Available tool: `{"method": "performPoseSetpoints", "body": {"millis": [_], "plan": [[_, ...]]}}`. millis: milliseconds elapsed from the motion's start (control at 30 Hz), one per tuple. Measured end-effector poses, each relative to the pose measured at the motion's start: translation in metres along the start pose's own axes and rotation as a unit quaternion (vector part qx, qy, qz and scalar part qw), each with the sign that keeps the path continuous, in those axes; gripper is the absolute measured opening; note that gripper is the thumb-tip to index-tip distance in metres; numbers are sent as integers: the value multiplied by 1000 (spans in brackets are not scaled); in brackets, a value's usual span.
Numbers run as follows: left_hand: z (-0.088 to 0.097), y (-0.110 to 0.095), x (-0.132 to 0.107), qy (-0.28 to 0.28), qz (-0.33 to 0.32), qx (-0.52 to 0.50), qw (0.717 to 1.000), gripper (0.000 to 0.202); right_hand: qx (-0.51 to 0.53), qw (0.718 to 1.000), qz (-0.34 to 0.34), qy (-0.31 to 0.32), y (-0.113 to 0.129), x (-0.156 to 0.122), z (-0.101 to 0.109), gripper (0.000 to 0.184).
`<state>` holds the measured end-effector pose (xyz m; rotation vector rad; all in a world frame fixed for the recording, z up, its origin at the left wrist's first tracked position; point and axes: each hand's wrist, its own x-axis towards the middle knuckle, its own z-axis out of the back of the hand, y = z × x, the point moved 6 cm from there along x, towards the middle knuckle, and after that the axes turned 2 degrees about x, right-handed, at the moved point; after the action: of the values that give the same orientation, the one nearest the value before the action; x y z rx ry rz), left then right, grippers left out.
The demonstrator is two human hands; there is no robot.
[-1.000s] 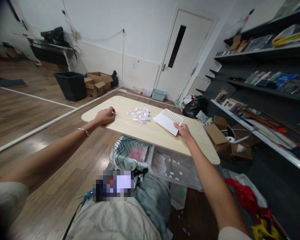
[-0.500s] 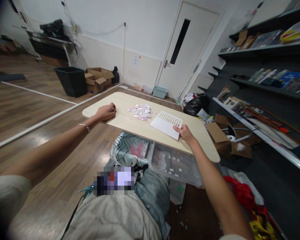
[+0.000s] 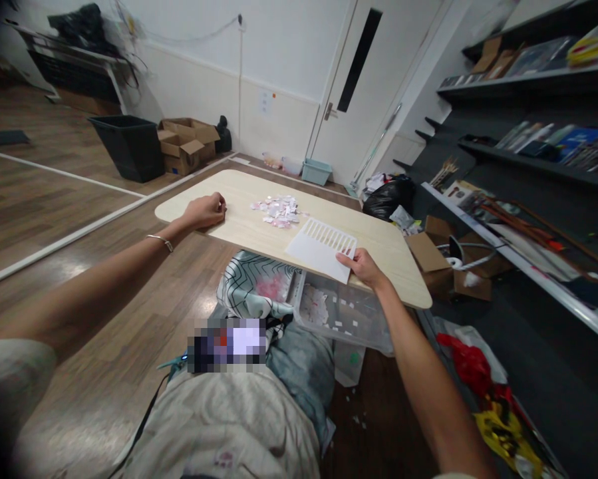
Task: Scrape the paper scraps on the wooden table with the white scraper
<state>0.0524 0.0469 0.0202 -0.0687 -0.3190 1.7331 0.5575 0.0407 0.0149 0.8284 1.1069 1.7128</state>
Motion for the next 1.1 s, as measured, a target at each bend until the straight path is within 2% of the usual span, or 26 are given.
{"method": "performPoseSetpoints", "body": {"millis": [100, 200, 333, 400, 633, 733, 800, 967, 1033, 1100], "plan": [[-1, 3, 2, 1, 0, -2, 1000, 49, -4, 1000, -11, 20, 2, -2, -1, 66], [-2, 5, 3, -3, 0, -11, 1000, 53, 0, 1000, -20, 14, 0, -2, 2, 67], [-2, 4, 3, -3, -6, -2, 1000, 50, 45, 997, -2, -70, -1, 0, 12, 67], [-2, 3, 3, -3, -8, 2, 1000, 49, 49, 995, 8, -90, 0, 0, 12, 66], [-1, 2, 1, -4, -5, 6, 1000, 49, -1, 998, -11, 55, 4, -5, 0, 68], [0, -1, 0, -6, -7, 17, 1000, 46, 5, 997, -35, 74, -1, -7, 3, 67], [1, -1, 0, -5, -5, 21, 1000, 44, 32, 998, -36, 32, -5, -4, 9, 67], [0, -1, 2, -3, 1, 13, 1000, 43, 144, 978, 9, -152, -12, 4, 25, 74], [0, -1, 2, -5, 0, 10, 1000, 44, 139, 975, 11, -173, -14, 9, 24, 74], [0, -1, 3, -3, -2, 11, 1000, 44, 111, 980, 5, -167, -15, 17, 21, 71]]}}
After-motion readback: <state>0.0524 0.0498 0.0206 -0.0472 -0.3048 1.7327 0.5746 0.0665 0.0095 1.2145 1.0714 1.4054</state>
